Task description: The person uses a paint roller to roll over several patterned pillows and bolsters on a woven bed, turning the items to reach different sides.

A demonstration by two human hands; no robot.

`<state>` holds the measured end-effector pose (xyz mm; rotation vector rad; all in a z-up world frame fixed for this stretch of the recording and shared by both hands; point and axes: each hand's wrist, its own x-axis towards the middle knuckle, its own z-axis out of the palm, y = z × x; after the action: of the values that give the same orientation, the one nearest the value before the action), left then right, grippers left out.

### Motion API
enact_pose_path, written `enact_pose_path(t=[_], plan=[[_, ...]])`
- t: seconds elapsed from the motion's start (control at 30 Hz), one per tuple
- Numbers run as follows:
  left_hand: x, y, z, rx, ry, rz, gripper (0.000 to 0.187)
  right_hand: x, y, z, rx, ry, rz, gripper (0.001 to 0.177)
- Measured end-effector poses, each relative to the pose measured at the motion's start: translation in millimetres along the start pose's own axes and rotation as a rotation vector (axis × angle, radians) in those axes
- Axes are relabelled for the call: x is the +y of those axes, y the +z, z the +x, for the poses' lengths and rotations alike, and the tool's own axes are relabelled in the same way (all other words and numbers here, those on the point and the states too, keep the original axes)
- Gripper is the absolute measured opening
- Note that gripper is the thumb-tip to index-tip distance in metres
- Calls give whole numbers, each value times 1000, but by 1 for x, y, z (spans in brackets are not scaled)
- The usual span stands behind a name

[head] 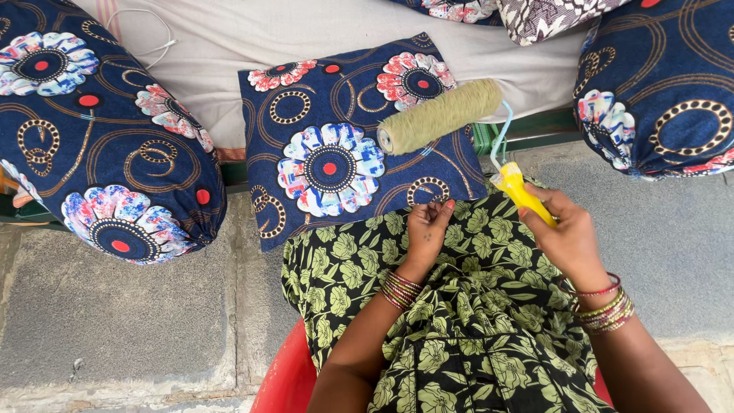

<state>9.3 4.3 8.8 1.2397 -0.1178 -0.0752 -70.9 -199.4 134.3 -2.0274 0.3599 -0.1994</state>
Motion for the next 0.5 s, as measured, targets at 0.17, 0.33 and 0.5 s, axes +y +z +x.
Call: enact_pose_path(t=[0.17,0.33,0.5], plan=[[-4,-2,-1,-4,-62,-29,11,21,-9,-24,14,15,56,40],[-26,-9,3,52,-92,-82,10,51,-26,-39,26,-177,42,38],[-30,-22,11,159,-87,-134,17,57,-42,-54,86,-249,-120,36]])
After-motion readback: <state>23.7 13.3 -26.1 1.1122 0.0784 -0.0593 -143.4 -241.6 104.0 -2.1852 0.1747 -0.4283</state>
